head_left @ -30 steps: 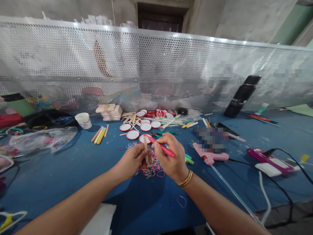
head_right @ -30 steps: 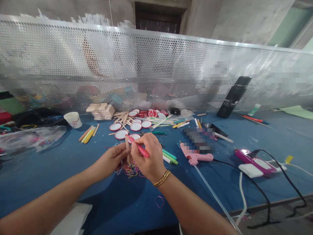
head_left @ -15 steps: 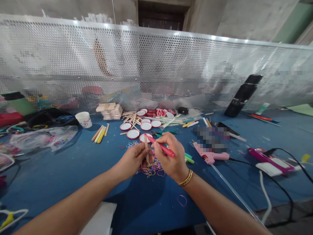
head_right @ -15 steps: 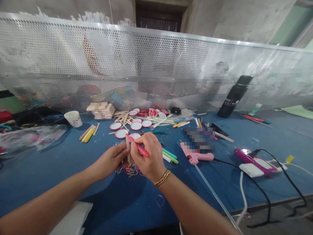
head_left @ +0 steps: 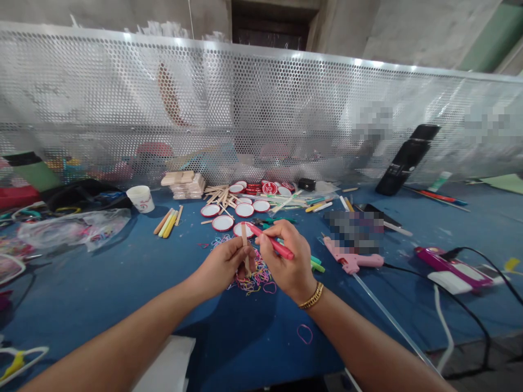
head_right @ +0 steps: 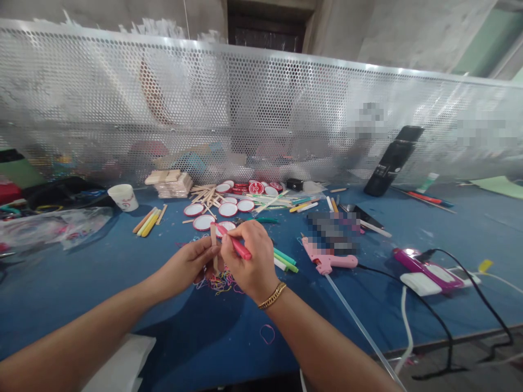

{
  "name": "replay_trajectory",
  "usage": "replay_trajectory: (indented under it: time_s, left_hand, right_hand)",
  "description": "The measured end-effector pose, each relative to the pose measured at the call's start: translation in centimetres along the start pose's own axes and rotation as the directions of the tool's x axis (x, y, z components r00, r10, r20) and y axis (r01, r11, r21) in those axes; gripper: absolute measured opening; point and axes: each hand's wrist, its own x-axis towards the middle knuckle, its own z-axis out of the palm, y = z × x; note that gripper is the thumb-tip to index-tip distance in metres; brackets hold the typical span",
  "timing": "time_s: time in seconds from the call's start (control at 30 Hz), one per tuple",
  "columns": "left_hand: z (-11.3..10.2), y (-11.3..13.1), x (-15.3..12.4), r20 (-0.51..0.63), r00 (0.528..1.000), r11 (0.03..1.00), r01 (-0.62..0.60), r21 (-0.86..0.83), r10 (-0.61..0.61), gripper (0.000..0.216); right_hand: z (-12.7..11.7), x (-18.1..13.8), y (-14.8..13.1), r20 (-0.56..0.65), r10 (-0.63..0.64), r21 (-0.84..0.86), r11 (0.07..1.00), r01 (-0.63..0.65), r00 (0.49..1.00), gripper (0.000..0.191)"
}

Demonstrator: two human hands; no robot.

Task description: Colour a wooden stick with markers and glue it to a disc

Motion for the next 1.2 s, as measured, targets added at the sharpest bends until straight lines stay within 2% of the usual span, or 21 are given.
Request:
replay_trajectory:
  time_s: [1.0, 1.2]
  left_hand:
    - [0.1, 0.5, 0.0, -0.001, 1.000, 1.000, -0.017, -0.010, 0.017, 0.031]
    - [0.1, 0.7, -0.1, -0.015, 1.000, 0.999, 0.023, -0.040, -0.024, 0.030]
  right_hand:
    - [0.2, -0.1, -0.1, 0.020, 0.003, 0.007, 1.000, -0.003, 1.000, 0.007]
    - [-0.1, 0.2, -0.2, -0.003, 0.004, -0.011, 1.000, -0.004, 1.000, 0.008]
